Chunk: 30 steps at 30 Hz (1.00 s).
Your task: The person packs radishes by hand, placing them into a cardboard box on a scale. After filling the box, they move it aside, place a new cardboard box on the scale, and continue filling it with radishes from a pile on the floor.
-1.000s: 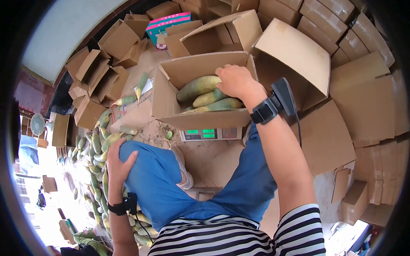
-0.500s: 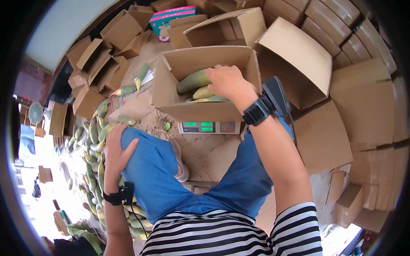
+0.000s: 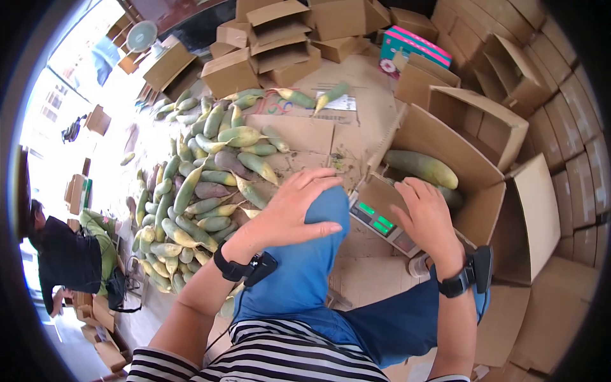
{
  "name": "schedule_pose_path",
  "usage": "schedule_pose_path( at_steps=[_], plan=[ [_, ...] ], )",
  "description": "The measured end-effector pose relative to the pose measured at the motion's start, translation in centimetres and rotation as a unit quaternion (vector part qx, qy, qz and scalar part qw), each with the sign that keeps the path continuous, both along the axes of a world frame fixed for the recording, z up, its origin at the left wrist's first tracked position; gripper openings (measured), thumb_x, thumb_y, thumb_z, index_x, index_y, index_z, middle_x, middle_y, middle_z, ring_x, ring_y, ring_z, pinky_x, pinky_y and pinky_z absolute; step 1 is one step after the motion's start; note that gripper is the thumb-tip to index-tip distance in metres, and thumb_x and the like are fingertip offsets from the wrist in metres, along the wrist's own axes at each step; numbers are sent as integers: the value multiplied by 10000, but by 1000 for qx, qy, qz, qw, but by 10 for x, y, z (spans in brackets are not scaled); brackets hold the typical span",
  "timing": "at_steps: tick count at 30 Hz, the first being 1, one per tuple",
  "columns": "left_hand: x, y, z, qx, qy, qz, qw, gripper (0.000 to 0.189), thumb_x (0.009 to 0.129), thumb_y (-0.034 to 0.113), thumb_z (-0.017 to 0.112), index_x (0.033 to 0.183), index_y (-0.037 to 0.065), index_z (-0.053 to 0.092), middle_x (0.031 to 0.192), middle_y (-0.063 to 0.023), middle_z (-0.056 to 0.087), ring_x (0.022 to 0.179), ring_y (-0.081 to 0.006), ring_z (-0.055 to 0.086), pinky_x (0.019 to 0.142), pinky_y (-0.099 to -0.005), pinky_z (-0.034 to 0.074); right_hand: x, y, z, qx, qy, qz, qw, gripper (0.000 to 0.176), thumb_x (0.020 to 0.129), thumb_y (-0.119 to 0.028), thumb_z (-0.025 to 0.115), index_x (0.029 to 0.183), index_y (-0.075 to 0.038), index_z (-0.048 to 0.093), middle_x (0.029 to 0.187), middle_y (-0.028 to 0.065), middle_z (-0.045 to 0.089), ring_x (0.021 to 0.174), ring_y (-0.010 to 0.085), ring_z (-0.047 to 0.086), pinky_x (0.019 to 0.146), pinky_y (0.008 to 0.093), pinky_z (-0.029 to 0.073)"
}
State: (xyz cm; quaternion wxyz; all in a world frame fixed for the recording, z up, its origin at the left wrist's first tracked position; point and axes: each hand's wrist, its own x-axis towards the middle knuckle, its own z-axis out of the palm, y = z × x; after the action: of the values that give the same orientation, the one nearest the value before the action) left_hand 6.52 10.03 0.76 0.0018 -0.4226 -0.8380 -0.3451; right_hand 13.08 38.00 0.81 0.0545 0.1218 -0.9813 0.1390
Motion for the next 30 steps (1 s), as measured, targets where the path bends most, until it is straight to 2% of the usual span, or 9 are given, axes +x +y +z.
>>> schedule_pose_path(
  at_steps=[2,4,10,16,19,24,26,28,30],
  plan=[
    [0,-18,-18,53,-71,19,996,629,871,379,675,1348,31,457,1319,-146,517,1256,-313,470,1042,-402,377,-6,-11,4,-27,18,29,999,377,831,-151,683,1171,-18,589,1238,176,564,1123,365,545,959,444,445],
    [-1,-44,-68,272,-376,143,874,593,876,378,679,1311,26,481,1255,-146,571,1147,-241,554,951,-383,454,-8,-22,3,-39,28,44,998,370,812,-117,697,1157,-23,604,1228,170,573,1104,366,558,941,437,459],
    [42,-206,-248,102,-331,465,814,322,883,262,644,1008,-34,666,892,-127,682,866,-179,636,782,-299,501,-17,-53,8,-109,51,69,990,417,792,-68,687,1200,-38,602,1267,157,568,1122,358,562,959,425,455],
    [86,-358,-317,222,-326,766,508,313,834,245,629,885,-63,651,751,-104,658,554,-172,633,458,-303,478,-12,-143,8,-120,121,212,962,428,735,-139,714,1150,-68,635,1228,121,591,1096,287,588,996,427,434],
    [87,-369,-305,198,-359,768,492,323,872,306,635,909,-14,620,814,-116,668,566,-188,638,463,-291,477,-8,-191,-7,-91,112,239,960,377,728,-156,709,1095,-83,658,1164,84,622,1048,247,606,997,414,424],
    [78,-389,-335,486,-459,656,351,463,913,521,581,956,63,523,951,-148,673,642,-235,646,493,-301,467,-17,-204,-15,-88,126,212,965,309,709,-164,717,1009,-93,684,1064,44,655,995,208,618,976,415,428],
    [87,-441,-389,445,-532,602,395,466,918,530,522,966,67,535,914,-126,670,714,-242,625,555,-344,479,-17,-206,-16,-107,133,220,960,318,711,-166,719,1016,-86,679,1071,47,650,1001,209,617,977,413,429],
    [79,-412,-339,407,-473,654,427,510,930,551,458,929,51,557,934,-153,676,670,-252,598,533,-352,465,-15,-206,-19,-111,133,226,958,323,720,-180,722,1019,-69,668,1072,60,640,1017,214,609,991,408,430],
    [75,-441,-347,439,-463,614,465,599,948,577,445,1232,59,540,1175,-100,645,909,-196,600,771,-341,474,-13,-206,-23,-123,143,226,956,320,735,-192,714,1019,-55,657,1068,73,632,1028,220,601,1005,409,426]
  ],
)
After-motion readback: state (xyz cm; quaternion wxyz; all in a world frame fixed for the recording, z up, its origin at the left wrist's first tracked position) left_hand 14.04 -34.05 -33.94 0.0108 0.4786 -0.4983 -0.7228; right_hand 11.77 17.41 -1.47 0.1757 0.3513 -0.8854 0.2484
